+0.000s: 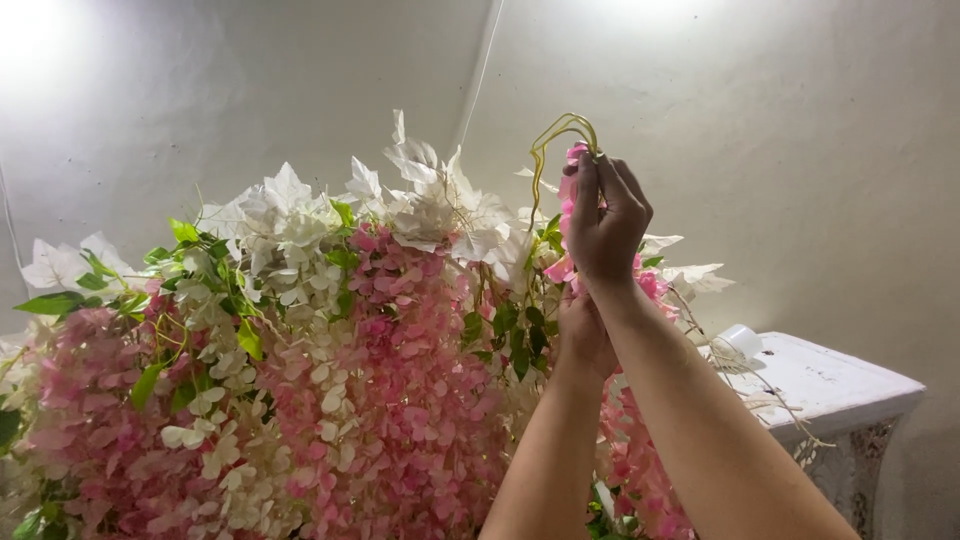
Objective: Finalizing a hanging floral display by attaching artificial pink and white flower stems to a base.
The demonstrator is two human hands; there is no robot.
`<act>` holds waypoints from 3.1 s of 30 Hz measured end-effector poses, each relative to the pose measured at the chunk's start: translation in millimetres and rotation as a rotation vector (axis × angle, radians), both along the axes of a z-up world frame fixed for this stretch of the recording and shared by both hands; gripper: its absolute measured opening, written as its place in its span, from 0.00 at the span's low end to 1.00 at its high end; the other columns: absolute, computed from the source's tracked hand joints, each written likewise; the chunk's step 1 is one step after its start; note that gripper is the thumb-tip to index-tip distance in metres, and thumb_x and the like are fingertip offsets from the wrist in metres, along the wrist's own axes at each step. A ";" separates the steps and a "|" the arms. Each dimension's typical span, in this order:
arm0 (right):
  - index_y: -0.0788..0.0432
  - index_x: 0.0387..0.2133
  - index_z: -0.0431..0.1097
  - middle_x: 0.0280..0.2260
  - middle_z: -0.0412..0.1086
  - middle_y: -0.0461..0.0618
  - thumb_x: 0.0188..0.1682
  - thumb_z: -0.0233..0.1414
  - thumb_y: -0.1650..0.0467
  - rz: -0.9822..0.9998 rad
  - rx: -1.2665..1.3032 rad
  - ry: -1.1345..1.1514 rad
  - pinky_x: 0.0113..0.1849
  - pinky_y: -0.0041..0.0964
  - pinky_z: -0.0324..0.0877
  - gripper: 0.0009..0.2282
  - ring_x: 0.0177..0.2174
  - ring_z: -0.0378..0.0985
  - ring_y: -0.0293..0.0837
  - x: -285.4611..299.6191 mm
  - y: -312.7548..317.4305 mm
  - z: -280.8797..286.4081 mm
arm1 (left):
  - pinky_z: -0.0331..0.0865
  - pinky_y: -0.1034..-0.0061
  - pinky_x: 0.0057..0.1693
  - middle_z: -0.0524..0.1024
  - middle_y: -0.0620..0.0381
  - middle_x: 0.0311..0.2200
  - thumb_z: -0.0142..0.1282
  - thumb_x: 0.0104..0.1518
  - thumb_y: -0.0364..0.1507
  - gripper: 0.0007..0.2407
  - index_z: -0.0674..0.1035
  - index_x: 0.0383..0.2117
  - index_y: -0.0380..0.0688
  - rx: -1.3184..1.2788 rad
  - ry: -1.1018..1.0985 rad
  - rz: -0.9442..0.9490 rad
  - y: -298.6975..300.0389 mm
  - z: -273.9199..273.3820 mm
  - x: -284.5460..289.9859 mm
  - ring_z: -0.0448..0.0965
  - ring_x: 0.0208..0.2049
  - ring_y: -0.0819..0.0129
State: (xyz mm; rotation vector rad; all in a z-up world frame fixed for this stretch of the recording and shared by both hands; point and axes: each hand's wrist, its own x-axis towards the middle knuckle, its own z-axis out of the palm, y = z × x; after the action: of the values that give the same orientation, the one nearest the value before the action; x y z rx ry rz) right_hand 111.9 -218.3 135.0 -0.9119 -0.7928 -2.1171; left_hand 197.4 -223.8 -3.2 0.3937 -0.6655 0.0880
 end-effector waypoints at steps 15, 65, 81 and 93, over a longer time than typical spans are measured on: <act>0.67 0.31 0.77 0.27 0.73 0.58 0.60 0.50 0.74 -0.045 0.035 0.225 0.33 0.47 0.73 0.10 0.30 0.80 0.58 24.2 -17.9 -10.3 | 0.78 0.57 0.46 0.81 0.41 0.30 0.55 0.56 0.17 0.08 0.79 0.39 0.40 -0.036 -0.054 0.060 18.9 7.5 1.5 0.85 0.31 0.49; 0.46 0.65 0.62 0.45 0.63 0.60 0.53 0.49 0.64 -0.241 -0.441 1.116 0.47 0.58 0.73 0.24 0.47 0.71 0.67 90.3 -18.5 -78.7 | 0.72 0.61 0.47 0.82 0.43 0.36 0.45 0.51 0.20 0.17 0.83 0.45 0.31 0.467 0.294 0.685 35.7 -24.2 -34.9 0.80 0.39 0.59; 0.41 0.68 0.54 0.49 0.59 0.59 0.53 0.42 0.67 -0.322 -0.477 1.297 0.48 0.55 0.76 0.26 0.55 0.64 0.63 85.8 -6.0 -83.0 | 0.68 0.65 0.52 0.77 0.51 0.32 0.48 0.55 0.19 0.08 0.82 0.35 0.37 0.604 0.276 0.759 41.5 -53.9 -9.2 0.76 0.35 0.61; 0.49 0.73 0.41 0.53 0.58 0.66 0.49 0.39 0.73 -0.255 -0.502 1.437 0.48 0.62 0.74 0.33 0.51 0.69 0.71 65.8 3.0 -85.0 | 0.68 0.64 0.49 0.80 0.58 0.36 0.48 0.58 0.28 0.12 0.83 0.43 0.53 0.789 0.262 0.742 52.3 -64.2 25.1 0.79 0.38 0.63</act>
State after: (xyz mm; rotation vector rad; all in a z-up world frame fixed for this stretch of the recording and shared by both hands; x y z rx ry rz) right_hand 177.7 -215.3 50.0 -2.4077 -0.3757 -0.8802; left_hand 222.5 -171.5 -67.4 1.3801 -0.2389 0.4756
